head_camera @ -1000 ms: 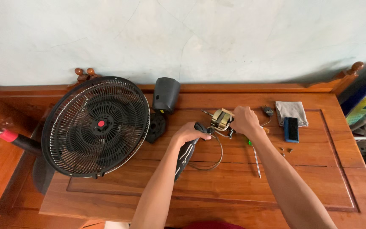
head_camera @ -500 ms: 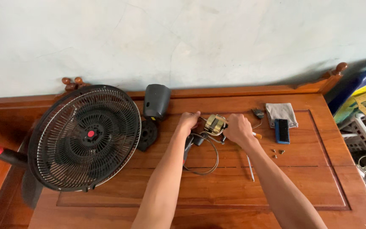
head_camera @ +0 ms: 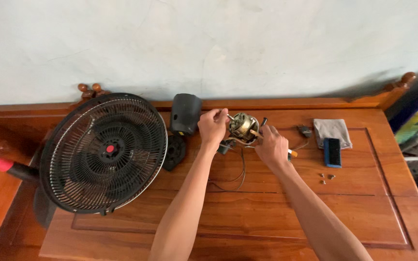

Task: The person services a disassembled electric fan motor on a wooden table. They hold the motor housing and use a small stick to work around the motor shaft and coils, reposition the motor, handle the power cord and screws, and wipe the motor housing with a cloth.

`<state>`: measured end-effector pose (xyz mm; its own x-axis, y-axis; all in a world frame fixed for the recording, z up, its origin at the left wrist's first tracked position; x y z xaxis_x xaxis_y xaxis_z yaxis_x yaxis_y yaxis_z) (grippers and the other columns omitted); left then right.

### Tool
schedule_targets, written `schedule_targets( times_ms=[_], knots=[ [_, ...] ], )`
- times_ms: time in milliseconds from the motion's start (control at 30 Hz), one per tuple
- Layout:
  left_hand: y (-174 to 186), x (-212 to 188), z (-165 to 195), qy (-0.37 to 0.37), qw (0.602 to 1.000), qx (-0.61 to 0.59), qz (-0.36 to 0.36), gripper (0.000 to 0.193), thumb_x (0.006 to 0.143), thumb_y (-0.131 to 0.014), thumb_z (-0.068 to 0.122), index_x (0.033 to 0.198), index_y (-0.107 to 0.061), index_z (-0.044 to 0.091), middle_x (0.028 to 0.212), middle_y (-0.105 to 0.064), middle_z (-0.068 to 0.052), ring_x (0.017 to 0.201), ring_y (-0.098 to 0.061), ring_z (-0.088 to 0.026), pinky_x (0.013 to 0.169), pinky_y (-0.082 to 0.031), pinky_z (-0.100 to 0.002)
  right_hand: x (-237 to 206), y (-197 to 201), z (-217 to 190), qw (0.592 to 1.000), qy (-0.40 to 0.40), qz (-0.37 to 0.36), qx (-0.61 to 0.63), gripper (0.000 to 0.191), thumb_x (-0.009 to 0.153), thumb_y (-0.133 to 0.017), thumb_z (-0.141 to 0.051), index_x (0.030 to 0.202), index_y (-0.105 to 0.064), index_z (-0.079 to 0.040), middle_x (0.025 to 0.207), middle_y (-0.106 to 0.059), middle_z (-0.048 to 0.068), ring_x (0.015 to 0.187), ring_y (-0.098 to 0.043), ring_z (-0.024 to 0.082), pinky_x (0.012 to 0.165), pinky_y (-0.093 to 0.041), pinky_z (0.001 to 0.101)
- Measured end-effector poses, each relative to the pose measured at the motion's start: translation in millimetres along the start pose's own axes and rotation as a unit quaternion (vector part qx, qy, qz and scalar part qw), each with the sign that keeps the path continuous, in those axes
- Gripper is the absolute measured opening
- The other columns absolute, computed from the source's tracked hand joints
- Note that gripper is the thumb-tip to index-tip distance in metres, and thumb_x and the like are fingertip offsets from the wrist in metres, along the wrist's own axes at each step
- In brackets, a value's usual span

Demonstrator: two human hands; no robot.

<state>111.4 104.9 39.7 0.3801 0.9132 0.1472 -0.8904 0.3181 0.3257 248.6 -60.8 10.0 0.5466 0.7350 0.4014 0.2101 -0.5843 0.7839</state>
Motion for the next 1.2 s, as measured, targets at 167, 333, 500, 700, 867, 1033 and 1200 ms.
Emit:
schedule_targets(
  times_ms=[167, 333, 500, 700, 867, 1033, 1200],
  knots=[
    [16.3, -13.0, 25.8, -0.163, 0.985, 0.012, 0.051, 0.025, 0.099, -0.069, 0.025, 0.100, -0.074, 0.001, 0.082, -0.077, -0.011, 0.074, -0.077, -0.021, 0.062, -0.060, -0.035, 4.8, -12.9, -6.0, 0.999, 0.014, 0.029, 0.036, 0.028, 0.076, -0.074, -0.005, 0.103, -0.066, -0.003, 0.101, -0.070, 0.017, 0.087, -0.068, 0.043, 0.068, -0.054, 0.0506],
    [8.4, -32.9, 30.7, -0.187, 0.980, 0.048, 0.050, 0.018, 0.100, -0.070, 0.017, 0.101, -0.072, -0.001, 0.082, -0.074, -0.018, 0.075, -0.075, -0.028, 0.061, -0.058, -0.042, 10.2, -30.9, 1.0, 0.994, -0.055, -0.038, 0.087, 0.018, 0.091, -0.072, -0.016, 0.108, -0.075, -0.010, 0.096, -0.072, 0.020, 0.089, -0.068, 0.042, 0.073, -0.054, 0.0492],
    [-6.8, -60.9, 43.6, -0.352, 0.926, 0.107, 0.089, 0.012, 0.100, -0.068, 0.010, 0.104, -0.072, -0.001, 0.092, -0.074, -0.016, 0.090, -0.070, -0.031, 0.080, -0.057, -0.043, 8.9, -47.8, 17.8, 0.899, -0.252, -0.185, 0.307, 0.021, 0.096, -0.062, -0.015, 0.109, -0.077, -0.007, 0.076, -0.064, 0.009, 0.062, -0.054, 0.019, 0.056, -0.042, 0.0362],
    [-18.2, -81.7, 49.2, -0.472, 0.866, 0.156, 0.062, 0.014, 0.099, -0.067, 0.004, 0.109, -0.064, -0.004, 0.095, -0.074, -0.016, 0.095, -0.069, -0.028, 0.093, -0.052, -0.042, 7.5, -55.2, 14.3, 0.730, -0.329, -0.285, 0.526, 0.018, 0.090, -0.053, -0.001, 0.103, -0.065, -0.005, 0.075, -0.050, -0.002, 0.055, -0.037, 0.009, 0.046, -0.028, 0.0274],
    [-29.3, -90.0, 41.5, -0.486, 0.845, 0.222, -0.004, 0.016, 0.094, -0.069, -0.001, 0.108, -0.062, -0.003, 0.092, -0.074, -0.015, 0.095, -0.070, -0.027, 0.097, -0.052, -0.043, 2.7, -69.9, 18.1, 0.667, -0.333, -0.295, 0.598, 0.010, 0.098, -0.051, -0.010, 0.096, -0.061, -0.007, 0.078, -0.054, 0.000, 0.058, -0.040, 0.010, 0.050, -0.034, 0.0265],
    [-37.1, -97.8, 34.2, -0.505, 0.826, 0.250, 0.008, 0.023, 0.089, -0.068, -0.004, 0.111, -0.064, -0.005, 0.099, -0.075, -0.016, 0.100, -0.071, -0.026, 0.101, -0.052, -0.041, -1.9, -70.8, 24.0, 0.668, -0.352, -0.297, 0.584, 0.011, 0.098, -0.050, -0.008, 0.093, -0.058, -0.009, 0.075, -0.054, 0.000, 0.058, -0.043, 0.010, 0.051, -0.037, 0.0291],
    [-47.6, -105.0, 27.7, -0.508, 0.818, 0.269, -0.022, 0.022, 0.090, -0.066, -0.002, 0.111, -0.066, -0.006, 0.103, -0.076, -0.017, 0.100, -0.070, -0.026, 0.101, -0.051, -0.041, 3.7, -35.1, 15.9, 0.733, -0.353, -0.297, 0.499, 0.020, 0.100, -0.054, -0.023, 0.087, -0.062, -0.012, 0.063, -0.048, -0.003, 0.049, -0.036, 0.009, 0.042, -0.024, 0.0288]
  ],
)
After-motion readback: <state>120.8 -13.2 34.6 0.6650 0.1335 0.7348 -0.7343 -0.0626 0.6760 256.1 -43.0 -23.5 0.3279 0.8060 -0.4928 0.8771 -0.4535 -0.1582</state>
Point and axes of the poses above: each hand's wrist, its own x-axis towards the middle knuckle, its own y-axis out of the back of the hand, z = x × y, the point moved 5 cm from there along x, towards the middle knuckle
